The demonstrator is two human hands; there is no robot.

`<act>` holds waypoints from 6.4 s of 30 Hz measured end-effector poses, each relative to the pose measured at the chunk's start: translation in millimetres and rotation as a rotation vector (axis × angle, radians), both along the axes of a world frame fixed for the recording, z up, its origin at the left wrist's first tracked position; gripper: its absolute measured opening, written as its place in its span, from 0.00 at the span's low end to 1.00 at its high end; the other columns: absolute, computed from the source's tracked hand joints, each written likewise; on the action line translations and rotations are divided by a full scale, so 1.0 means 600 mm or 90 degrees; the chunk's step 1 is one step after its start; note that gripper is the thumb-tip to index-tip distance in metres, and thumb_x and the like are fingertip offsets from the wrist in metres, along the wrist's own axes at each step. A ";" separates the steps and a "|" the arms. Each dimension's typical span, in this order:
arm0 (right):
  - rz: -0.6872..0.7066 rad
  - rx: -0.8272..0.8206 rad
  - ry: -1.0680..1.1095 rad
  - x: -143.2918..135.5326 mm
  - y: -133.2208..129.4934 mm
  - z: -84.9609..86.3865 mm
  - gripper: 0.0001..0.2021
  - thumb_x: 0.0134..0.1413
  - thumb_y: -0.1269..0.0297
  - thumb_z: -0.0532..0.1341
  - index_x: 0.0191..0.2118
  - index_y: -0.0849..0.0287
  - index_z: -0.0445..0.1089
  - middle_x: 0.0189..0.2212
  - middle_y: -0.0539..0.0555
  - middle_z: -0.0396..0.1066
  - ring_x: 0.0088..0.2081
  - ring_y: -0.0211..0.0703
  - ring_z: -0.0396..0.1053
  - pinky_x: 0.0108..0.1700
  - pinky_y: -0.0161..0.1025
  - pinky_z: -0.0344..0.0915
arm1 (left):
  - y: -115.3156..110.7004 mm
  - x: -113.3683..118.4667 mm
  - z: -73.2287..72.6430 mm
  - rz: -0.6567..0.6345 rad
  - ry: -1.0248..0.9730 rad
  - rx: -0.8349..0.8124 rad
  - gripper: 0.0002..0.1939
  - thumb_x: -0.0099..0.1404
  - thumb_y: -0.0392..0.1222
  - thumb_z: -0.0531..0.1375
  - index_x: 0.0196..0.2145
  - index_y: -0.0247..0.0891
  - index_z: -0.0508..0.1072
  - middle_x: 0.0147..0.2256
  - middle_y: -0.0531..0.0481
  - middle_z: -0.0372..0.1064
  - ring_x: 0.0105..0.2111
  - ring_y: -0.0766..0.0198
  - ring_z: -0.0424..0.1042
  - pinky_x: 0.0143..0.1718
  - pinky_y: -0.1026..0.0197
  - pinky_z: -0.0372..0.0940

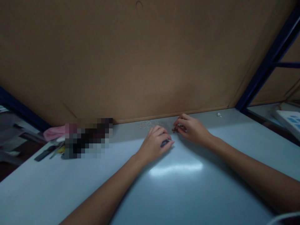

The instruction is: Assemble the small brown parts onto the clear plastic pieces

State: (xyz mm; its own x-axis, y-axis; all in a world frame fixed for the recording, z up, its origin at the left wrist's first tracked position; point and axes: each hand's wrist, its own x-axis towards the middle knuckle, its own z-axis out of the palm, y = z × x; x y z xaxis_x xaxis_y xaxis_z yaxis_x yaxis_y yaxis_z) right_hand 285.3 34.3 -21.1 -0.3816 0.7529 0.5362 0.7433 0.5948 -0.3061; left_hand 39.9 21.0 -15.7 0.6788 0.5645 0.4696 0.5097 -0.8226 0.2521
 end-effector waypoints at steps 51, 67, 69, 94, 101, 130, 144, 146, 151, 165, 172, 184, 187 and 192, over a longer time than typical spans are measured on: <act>0.152 -0.413 0.404 -0.026 0.000 0.013 0.24 0.53 0.42 0.72 0.37 0.63 0.80 0.23 0.48 0.70 0.22 0.32 0.58 0.24 0.34 0.55 | 0.005 -0.004 -0.008 0.098 -0.182 -0.016 0.14 0.66 0.48 0.72 0.47 0.41 0.81 0.40 0.47 0.81 0.44 0.55 0.76 0.50 0.51 0.71; 0.096 -0.350 0.424 -0.014 0.011 0.016 0.20 0.57 0.45 0.69 0.37 0.61 0.77 0.27 0.53 0.75 0.24 0.37 0.67 0.26 0.35 0.62 | 0.011 -0.007 -0.007 0.116 -0.146 0.008 0.04 0.66 0.40 0.69 0.39 0.42 0.80 0.39 0.48 0.80 0.43 0.53 0.73 0.49 0.49 0.69; 0.054 -0.290 0.414 -0.005 0.020 0.013 0.17 0.58 0.49 0.68 0.38 0.61 0.77 0.29 0.55 0.77 0.27 0.40 0.70 0.29 0.37 0.65 | 0.015 -0.009 -0.008 0.126 -0.123 0.026 0.04 0.66 0.41 0.69 0.39 0.41 0.80 0.40 0.47 0.80 0.45 0.51 0.72 0.51 0.47 0.68; -0.115 -0.040 0.001 0.056 0.057 -0.017 0.14 0.59 0.74 0.61 0.47 0.60 0.80 0.43 0.61 0.81 0.40 0.48 0.76 0.44 0.39 0.65 | 0.016 -0.024 0.011 0.319 0.078 0.111 0.14 0.68 0.51 0.65 0.30 0.39 0.74 0.29 0.42 0.74 0.33 0.49 0.73 0.40 0.49 0.67; -0.112 -0.060 0.016 0.050 0.049 -0.011 0.09 0.61 0.71 0.63 0.44 0.59 0.79 0.39 0.57 0.81 0.34 0.44 0.74 0.37 0.37 0.62 | 0.010 -0.023 0.010 0.295 0.150 0.098 0.16 0.65 0.54 0.66 0.29 0.39 0.76 0.27 0.40 0.74 0.31 0.47 0.75 0.36 0.50 0.69; -0.085 -0.058 -0.019 0.044 0.042 -0.006 0.06 0.60 0.69 0.64 0.40 0.57 0.80 0.37 0.56 0.82 0.32 0.43 0.74 0.35 0.36 0.60 | -0.006 -0.007 0.012 0.236 0.124 0.015 0.10 0.66 0.47 0.66 0.40 0.39 0.77 0.38 0.45 0.75 0.37 0.52 0.74 0.39 0.54 0.68; -0.095 -0.025 -0.014 0.047 0.044 -0.003 0.09 0.61 0.68 0.62 0.42 0.59 0.80 0.40 0.58 0.81 0.34 0.44 0.72 0.39 0.39 0.62 | 0.005 -0.009 -0.002 0.151 0.036 0.068 0.04 0.69 0.35 0.62 0.42 0.39 0.76 0.40 0.45 0.77 0.43 0.52 0.75 0.47 0.50 0.70; -0.091 -0.016 0.000 0.043 0.041 0.000 0.09 0.62 0.68 0.62 0.42 0.60 0.80 0.39 0.58 0.80 0.34 0.44 0.72 0.39 0.39 0.63 | 0.008 -0.009 -0.005 0.117 -0.010 0.084 0.06 0.71 0.35 0.62 0.45 0.40 0.75 0.42 0.45 0.78 0.44 0.52 0.75 0.48 0.50 0.70; 0.037 -0.085 0.107 0.013 0.018 0.010 0.10 0.66 0.63 0.61 0.40 0.58 0.80 0.32 0.54 0.79 0.30 0.41 0.70 0.36 0.37 0.62 | 0.010 -0.007 -0.007 0.047 -0.100 0.128 0.09 0.75 0.40 0.61 0.51 0.40 0.74 0.45 0.45 0.79 0.46 0.54 0.77 0.51 0.51 0.71; 0.166 -0.290 0.288 -0.021 -0.003 0.016 0.17 0.63 0.50 0.66 0.37 0.60 0.81 0.25 0.50 0.74 0.27 0.37 0.64 0.30 0.35 0.59 | 0.005 -0.004 -0.001 0.062 -0.137 0.138 0.08 0.75 0.43 0.63 0.50 0.41 0.75 0.45 0.47 0.80 0.46 0.57 0.77 0.51 0.52 0.71; 0.105 -0.241 0.349 0.000 0.017 0.016 0.14 0.61 0.53 0.66 0.38 0.61 0.77 0.32 0.56 0.78 0.31 0.41 0.72 0.35 0.37 0.67 | 0.008 -0.008 -0.004 0.085 -0.155 0.117 0.11 0.72 0.38 0.66 0.51 0.41 0.73 0.43 0.48 0.79 0.47 0.56 0.76 0.53 0.51 0.70; -0.029 -0.087 0.192 0.029 0.045 -0.011 0.12 0.61 0.65 0.62 0.45 0.59 0.81 0.37 0.56 0.82 0.32 0.43 0.74 0.36 0.38 0.67 | 0.005 -0.007 -0.010 0.061 -0.051 0.017 0.12 0.69 0.38 0.64 0.50 0.41 0.76 0.42 0.46 0.79 0.46 0.53 0.76 0.51 0.50 0.71; -0.039 -0.065 0.127 0.030 0.044 -0.015 0.10 0.62 0.66 0.61 0.43 0.58 0.80 0.38 0.56 0.82 0.33 0.44 0.75 0.37 0.38 0.66 | 0.004 -0.006 -0.009 0.056 -0.043 0.011 0.11 0.69 0.37 0.64 0.49 0.41 0.76 0.43 0.46 0.80 0.47 0.52 0.76 0.51 0.50 0.71; -0.052 -0.032 0.063 0.027 0.036 -0.015 0.08 0.63 0.68 0.61 0.44 0.57 0.77 0.36 0.56 0.82 0.35 0.45 0.77 0.40 0.38 0.65 | 0.002 -0.004 -0.007 0.053 -0.039 0.007 0.10 0.70 0.37 0.63 0.48 0.40 0.77 0.43 0.45 0.80 0.47 0.52 0.75 0.51 0.49 0.71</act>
State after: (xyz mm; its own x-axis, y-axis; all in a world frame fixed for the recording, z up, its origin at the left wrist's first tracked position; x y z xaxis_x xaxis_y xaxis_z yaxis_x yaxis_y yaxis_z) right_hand 301.3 56.1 -29.9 -0.2647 0.8066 0.5286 0.7536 0.5150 -0.4084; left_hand 37.4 22.1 -20.1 0.6001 0.6123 0.5146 0.5600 -0.7811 0.2763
